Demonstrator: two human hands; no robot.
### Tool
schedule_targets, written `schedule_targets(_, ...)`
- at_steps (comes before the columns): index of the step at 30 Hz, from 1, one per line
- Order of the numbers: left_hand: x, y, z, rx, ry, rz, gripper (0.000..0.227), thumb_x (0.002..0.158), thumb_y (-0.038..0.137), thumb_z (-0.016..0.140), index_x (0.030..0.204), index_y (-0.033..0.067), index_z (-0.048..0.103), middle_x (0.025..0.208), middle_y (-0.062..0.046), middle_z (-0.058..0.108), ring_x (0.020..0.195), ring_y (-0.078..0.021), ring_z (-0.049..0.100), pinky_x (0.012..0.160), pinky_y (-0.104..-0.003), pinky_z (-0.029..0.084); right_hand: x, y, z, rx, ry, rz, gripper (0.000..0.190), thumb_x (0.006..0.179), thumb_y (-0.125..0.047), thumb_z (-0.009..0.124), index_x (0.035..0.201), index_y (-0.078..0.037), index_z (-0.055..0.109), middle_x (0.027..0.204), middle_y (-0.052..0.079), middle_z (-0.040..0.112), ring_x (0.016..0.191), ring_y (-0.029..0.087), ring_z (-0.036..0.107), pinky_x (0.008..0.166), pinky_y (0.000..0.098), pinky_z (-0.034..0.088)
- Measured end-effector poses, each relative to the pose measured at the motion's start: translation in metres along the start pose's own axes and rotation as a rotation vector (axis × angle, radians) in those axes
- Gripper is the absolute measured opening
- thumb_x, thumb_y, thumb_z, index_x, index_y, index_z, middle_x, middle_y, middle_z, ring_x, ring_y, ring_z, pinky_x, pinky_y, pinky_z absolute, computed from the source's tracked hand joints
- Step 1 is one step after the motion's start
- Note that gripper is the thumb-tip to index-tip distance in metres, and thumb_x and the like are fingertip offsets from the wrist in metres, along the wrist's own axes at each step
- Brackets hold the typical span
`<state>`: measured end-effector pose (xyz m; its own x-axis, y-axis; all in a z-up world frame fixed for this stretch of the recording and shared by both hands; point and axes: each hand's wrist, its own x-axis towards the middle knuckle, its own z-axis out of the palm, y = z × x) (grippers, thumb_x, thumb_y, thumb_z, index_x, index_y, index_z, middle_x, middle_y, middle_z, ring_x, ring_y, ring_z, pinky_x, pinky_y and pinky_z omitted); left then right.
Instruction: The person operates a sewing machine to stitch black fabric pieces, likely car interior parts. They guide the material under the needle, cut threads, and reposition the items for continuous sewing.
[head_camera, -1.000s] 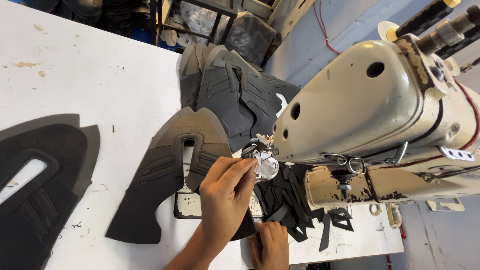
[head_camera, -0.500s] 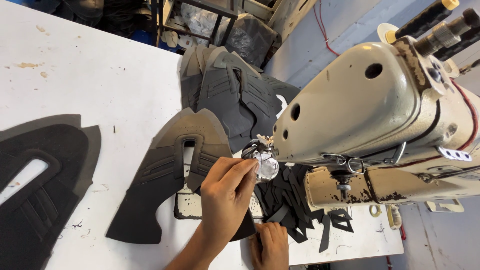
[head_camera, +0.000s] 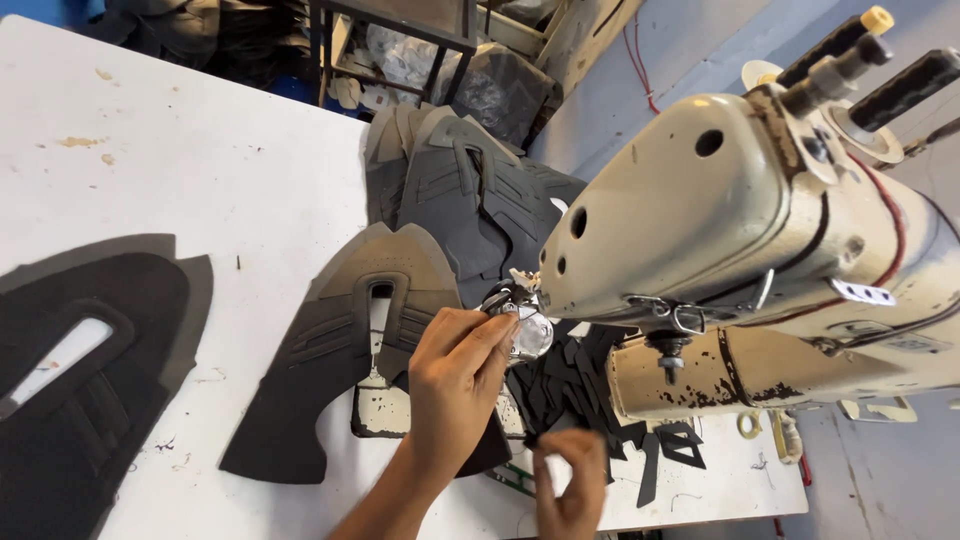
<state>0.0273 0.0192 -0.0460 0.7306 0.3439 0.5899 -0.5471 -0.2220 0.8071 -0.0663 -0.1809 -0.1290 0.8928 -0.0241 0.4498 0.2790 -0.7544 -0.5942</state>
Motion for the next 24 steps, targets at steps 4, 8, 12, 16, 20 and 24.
schedule_targets(4, -0.001, 0.004, 0.001, 0.004, 0.018, 0.035, 0.018, 0.087, 0.000, 0.080, 0.104, -0.0023, 0.075, 0.088, -0.008, 0.068, 0.078, -0.0196, 0.064, 0.066, -0.031, 0.052, 0.096, -0.063, -0.018, 0.057, 0.026, -0.265, 0.019, 0.093, 0.005, 0.066, 0.111, -0.002, 0.063, 0.107, 0.011, 0.063, 0.097, 0.021, 0.063, 0.082, 0.0268, 0.052)
schedule_targets(8, 0.000, 0.001, 0.002, 0.014, 0.024, 0.069, 0.018, 0.086, 0.000, 0.081, 0.103, -0.0024, 0.075, 0.086, -0.008, 0.067, 0.076, -0.0195, 0.063, 0.065, -0.031, 0.050, 0.134, -0.044, 0.009, 0.471, -0.175, 0.099, 0.013, 0.099, -0.005, 0.070, 0.111, -0.001, 0.069, 0.087, 0.002, 0.064, 0.072, 0.008, 0.057, 0.064, 0.0184, 0.050)
schedule_targets(12, -0.001, 0.000, 0.002, 0.015, 0.047, 0.076, 0.016, 0.086, -0.001, 0.080, 0.102, -0.0021, 0.075, 0.086, -0.008, 0.067, 0.076, -0.0189, 0.064, 0.064, -0.030, 0.051, 0.140, -0.038, 0.027, 0.736, -0.165, 0.148, 0.017, 0.095, -0.009, 0.070, 0.106, 0.002, 0.065, 0.098, 0.000, 0.072, 0.086, 0.006, 0.065, 0.074, 0.0210, 0.056)
schedule_targets(16, -0.002, 0.004, 0.001, 0.018, 0.036, 0.073, 0.018, 0.087, 0.000, 0.079, 0.104, -0.0020, 0.076, 0.085, -0.008, 0.066, 0.075, -0.0190, 0.063, 0.063, -0.031, 0.051, 0.140, -0.011, 0.031, 0.739, -0.207, 0.111, 0.014, 0.105, -0.011, 0.064, 0.109, 0.002, 0.064, 0.094, 0.005, 0.070, 0.082, 0.008, 0.062, 0.074, 0.0249, 0.054)
schedule_targets(20, -0.003, 0.010, -0.002, -0.050, -0.023, -0.072, 0.027, 0.088, 0.000, 0.077, 0.114, -0.0033, 0.074, 0.083, -0.008, 0.065, 0.068, -0.0168, 0.063, 0.060, -0.031, 0.051, 0.174, -0.127, -0.021, 1.141, 0.239, 0.880, 0.008, 0.101, -0.006, 0.042, 0.105, -0.003, 0.048, 0.089, 0.012, 0.068, 0.079, 0.017, 0.066, 0.085, 0.0318, 0.059)
schedule_targets(24, -0.016, -0.004, -0.003, 0.011, -0.051, -0.018, 0.018, 0.089, -0.004, 0.075, 0.106, 0.0000, 0.074, 0.084, -0.007, 0.062, 0.069, -0.0168, 0.063, 0.061, -0.032, 0.051, 0.154, -0.016, -0.063, 1.703, -0.104, 0.375, 0.004, 0.110, -0.004, 0.054, 0.106, -0.006, 0.056, 0.076, -0.004, 0.051, 0.065, 0.007, 0.047, 0.087, 0.0321, 0.055)
